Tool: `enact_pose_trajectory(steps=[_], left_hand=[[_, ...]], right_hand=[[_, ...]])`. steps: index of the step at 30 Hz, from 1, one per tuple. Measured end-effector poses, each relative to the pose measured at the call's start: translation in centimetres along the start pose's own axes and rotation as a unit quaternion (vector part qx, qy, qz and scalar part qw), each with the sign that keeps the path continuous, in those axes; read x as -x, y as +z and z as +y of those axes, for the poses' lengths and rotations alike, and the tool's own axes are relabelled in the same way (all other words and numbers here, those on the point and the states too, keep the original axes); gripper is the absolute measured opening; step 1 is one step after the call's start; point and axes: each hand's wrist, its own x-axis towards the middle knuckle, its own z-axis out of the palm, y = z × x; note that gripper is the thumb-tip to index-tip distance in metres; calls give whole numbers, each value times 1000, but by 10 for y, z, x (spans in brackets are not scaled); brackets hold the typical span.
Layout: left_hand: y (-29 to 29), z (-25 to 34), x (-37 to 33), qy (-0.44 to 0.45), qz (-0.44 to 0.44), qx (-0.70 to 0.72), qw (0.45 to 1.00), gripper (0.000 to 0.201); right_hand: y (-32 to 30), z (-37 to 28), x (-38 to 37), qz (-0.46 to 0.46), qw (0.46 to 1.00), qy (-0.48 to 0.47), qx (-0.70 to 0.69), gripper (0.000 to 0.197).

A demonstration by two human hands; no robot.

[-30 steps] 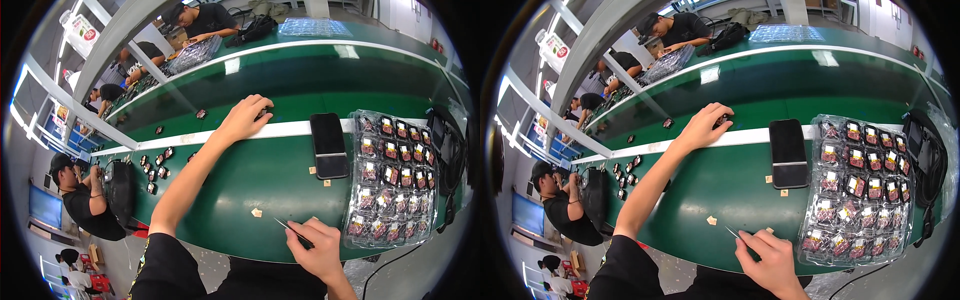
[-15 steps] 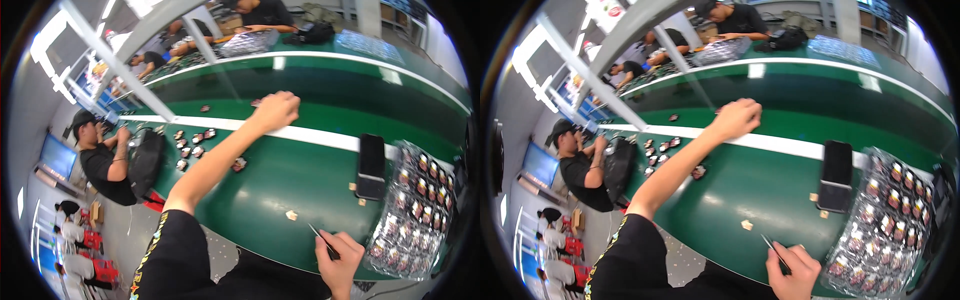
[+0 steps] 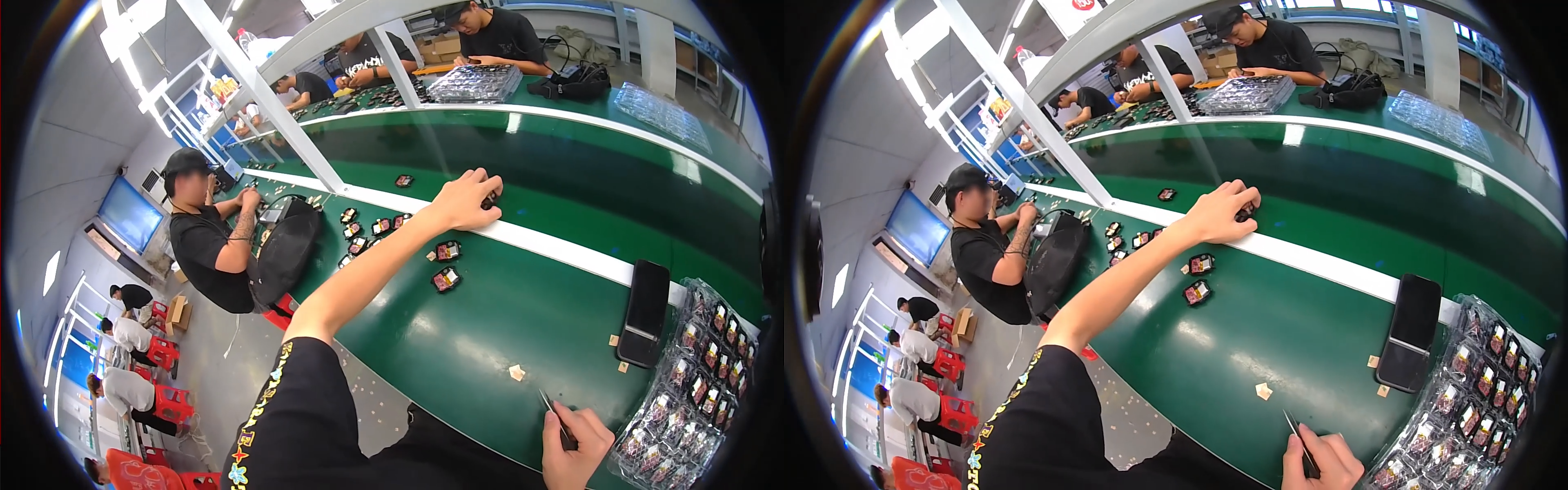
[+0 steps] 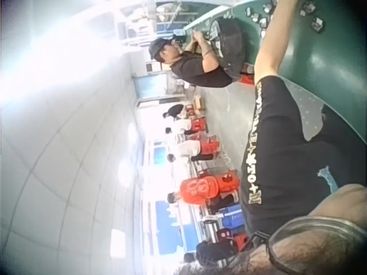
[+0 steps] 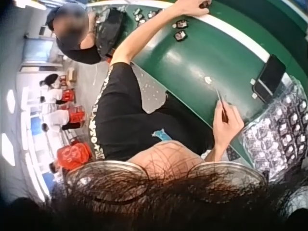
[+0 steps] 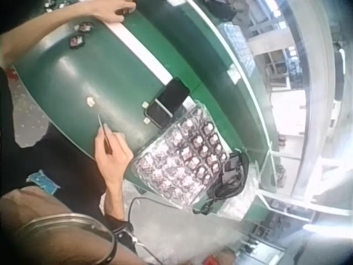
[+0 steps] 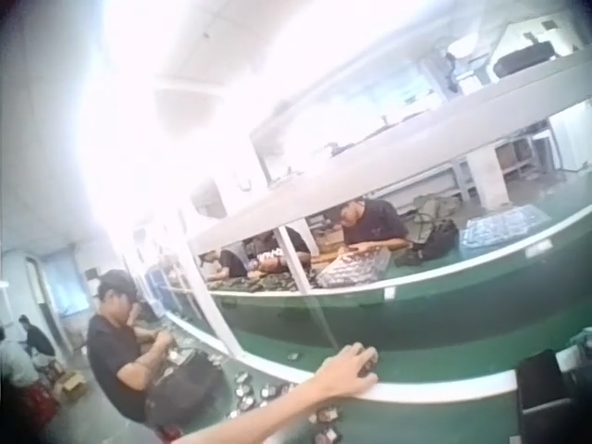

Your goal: Assembling the internal components of smartwatches at a factory workstation using tweezers.

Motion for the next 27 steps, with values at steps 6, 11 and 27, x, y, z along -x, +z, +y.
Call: enact_pose_trajectory(steps=[6,11,27], left_hand=[[-19,-22,18,96,-22,146,984,26],[-56,-29,52,-69,-190,270,941,26],[-30,-140,31,-124,81,94,985,56]], right_hand=[[-1,3,0,-1,1000,18,-10,12],[-1,3,-1,25,999,32,2,12],[12,7,6,58,997,39,20,16]])
